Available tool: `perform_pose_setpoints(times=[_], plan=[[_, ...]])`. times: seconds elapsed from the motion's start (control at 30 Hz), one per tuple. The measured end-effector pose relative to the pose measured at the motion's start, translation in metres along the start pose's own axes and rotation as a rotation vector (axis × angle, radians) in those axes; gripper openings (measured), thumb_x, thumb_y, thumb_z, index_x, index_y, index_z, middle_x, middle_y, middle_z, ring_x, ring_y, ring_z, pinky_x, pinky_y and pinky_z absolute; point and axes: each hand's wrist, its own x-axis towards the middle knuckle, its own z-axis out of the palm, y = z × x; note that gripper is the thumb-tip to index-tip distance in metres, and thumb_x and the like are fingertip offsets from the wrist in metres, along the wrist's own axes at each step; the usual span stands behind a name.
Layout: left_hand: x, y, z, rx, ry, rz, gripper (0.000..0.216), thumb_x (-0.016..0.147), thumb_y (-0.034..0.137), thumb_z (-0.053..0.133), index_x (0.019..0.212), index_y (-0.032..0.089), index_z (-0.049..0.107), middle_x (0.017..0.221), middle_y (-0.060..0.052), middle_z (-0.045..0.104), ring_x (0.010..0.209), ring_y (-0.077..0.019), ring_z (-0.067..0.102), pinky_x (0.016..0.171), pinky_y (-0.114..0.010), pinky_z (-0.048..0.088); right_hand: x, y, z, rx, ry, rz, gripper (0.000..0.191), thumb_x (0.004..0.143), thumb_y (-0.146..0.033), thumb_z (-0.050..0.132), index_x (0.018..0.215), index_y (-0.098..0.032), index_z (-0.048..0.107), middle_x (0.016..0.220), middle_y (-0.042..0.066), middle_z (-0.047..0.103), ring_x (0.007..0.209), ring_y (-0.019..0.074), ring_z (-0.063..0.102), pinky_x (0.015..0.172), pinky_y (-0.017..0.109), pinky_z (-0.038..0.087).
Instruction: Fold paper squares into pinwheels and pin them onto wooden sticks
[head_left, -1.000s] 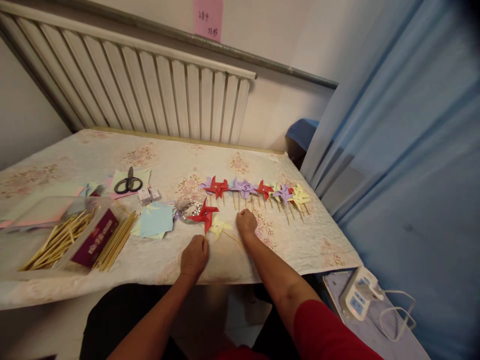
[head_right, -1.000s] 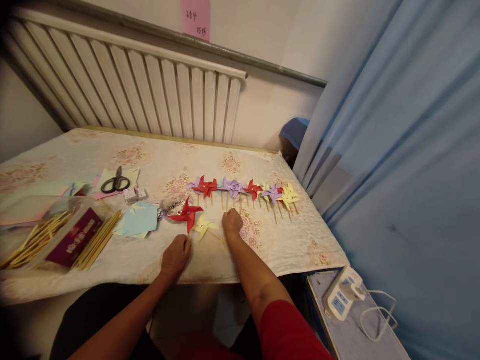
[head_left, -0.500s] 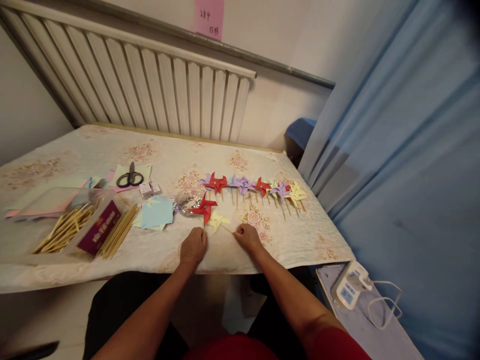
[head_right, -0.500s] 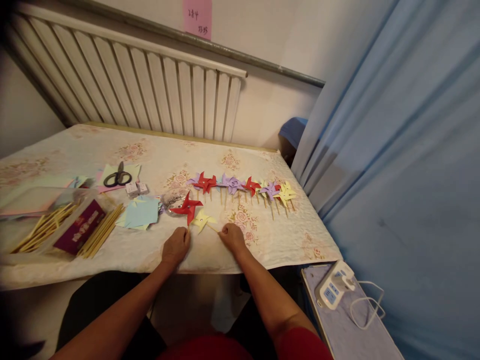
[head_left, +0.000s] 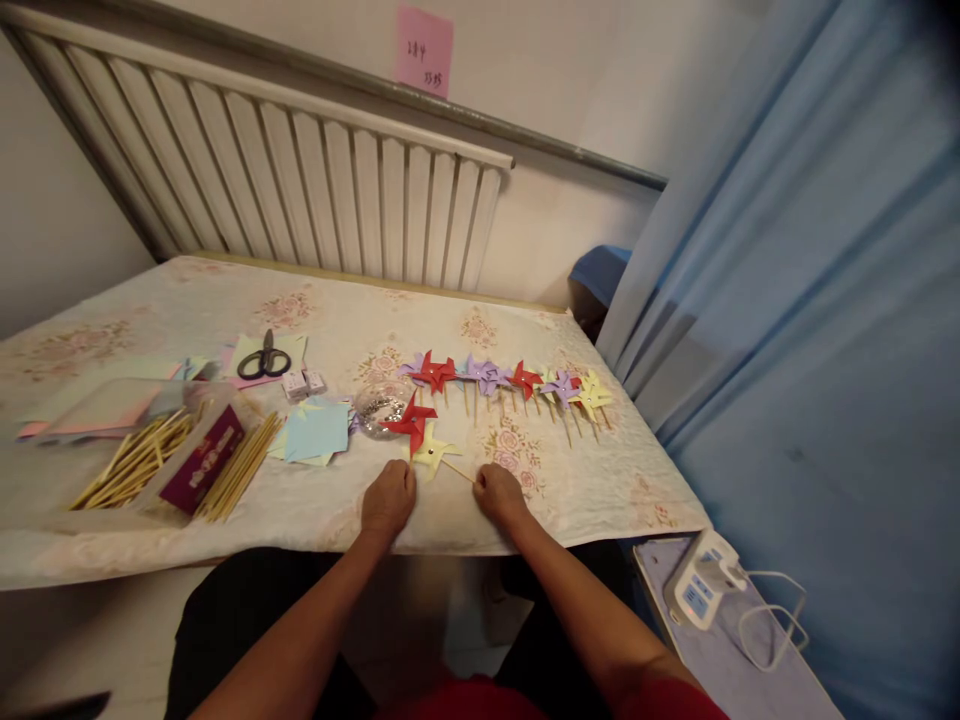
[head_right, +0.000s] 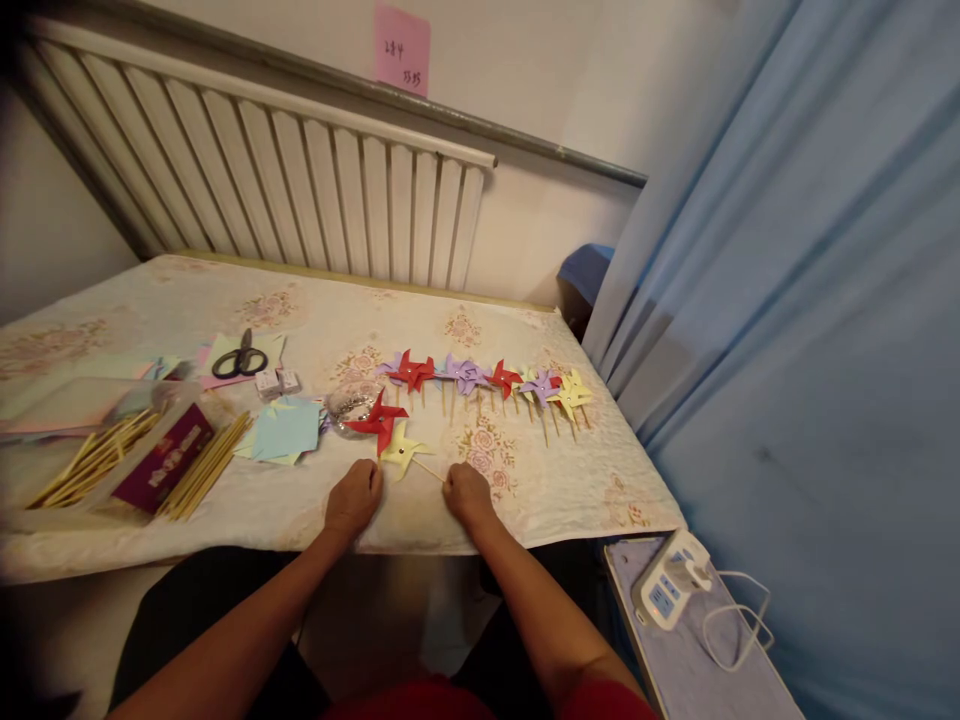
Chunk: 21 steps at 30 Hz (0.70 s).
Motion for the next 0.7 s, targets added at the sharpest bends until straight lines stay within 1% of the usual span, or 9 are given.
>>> perform_pose_setpoints(times=[0.07, 0.2, 0.3, 0.43, 0.57, 0.7], plan=[[0.000, 0.000, 0.000, -0.003, 0.000, -0.002, 0.026, 0.101, 0.031, 0.032, 0.091, 0.020, 0.054, 0.097, -0.009, 0.064, 0.087, -0.0208, 0.061, 0.073, -0.032, 0.037, 0.001, 0.002, -0.001, 0.051, 0.019, 0.032, 0.011, 0.083, -0.014, 0.058, 0.076, -0.017, 0.067, 0.081, 0.006, 0.069, 0.077, 0.0163, 0.058, 0.069, 0.026, 0.035], [0.001, 0.000, 0.000, -0.009, -0.001, -0.003, 0.026, 0.101, 0.030, 0.033, 0.090, 0.020, 0.054, 0.097, -0.009, 0.064, 0.087, -0.0208, 0.061, 0.074, -0.032, 0.037, 0.010, -0.001, 0.002, 0.232, 0.085, 0.159, 0.014, 0.080, -0.013, 0.056, 0.069, -0.017, 0.064, 0.069, 0.002, 0.066, 0.066, 0.0143, 0.056, 0.062, 0.024, 0.034], [0.000, 0.000, 0.000, -0.015, -0.003, -0.004, 0.027, 0.101, 0.030, 0.032, 0.090, 0.020, 0.054, 0.097, -0.008, 0.065, 0.086, -0.0206, 0.061, 0.073, -0.032, 0.037, 0.026, -0.013, 0.006, 0.349, 0.164, 0.246, 0.015, 0.079, -0.014, 0.056, 0.067, -0.018, 0.063, 0.066, 0.001, 0.065, 0.064, 0.0140, 0.057, 0.062, 0.023, 0.036], [-0.001, 0.000, -0.001, -0.020, 0.003, 0.000, 0.026, 0.101, 0.030, 0.032, 0.091, 0.020, 0.054, 0.096, -0.008, 0.065, 0.086, -0.0200, 0.061, 0.073, -0.032, 0.037, 0.059, -0.037, 0.010, 0.476, 0.260, 0.331, 0.014, 0.077, -0.018, 0.056, 0.066, -0.019, 0.063, 0.068, 0.002, 0.068, 0.067, 0.0158, 0.061, 0.064, 0.023, 0.040], [-0.002, 0.001, -0.002, -0.021, -0.007, -0.005, 0.025, 0.101, 0.029, 0.033, 0.090, 0.020, 0.054, 0.096, -0.008, 0.064, 0.087, -0.0200, 0.061, 0.074, -0.032, 0.038, 0.092, -0.054, 0.014, 0.493, 0.291, 0.382, 0.016, 0.076, -0.018, 0.053, 0.067, -0.020, 0.064, 0.073, 0.005, 0.072, 0.070, 0.0174, 0.063, 0.066, 0.024, 0.043], [-0.001, -0.001, 0.000, -0.039, -0.018, -0.007, 0.025, 0.101, 0.029, 0.033, 0.089, 0.021, 0.054, 0.096, -0.008, 0.063, 0.088, -0.0199, 0.061, 0.074, -0.031, 0.038, 0.115, -0.060, 0.018, 0.486, 0.305, 0.407, 0.017, 0.076, -0.016, 0.051, 0.068, -0.019, 0.066, 0.075, 0.007, 0.073, 0.071, 0.0186, 0.065, 0.067, 0.025, 0.045]])
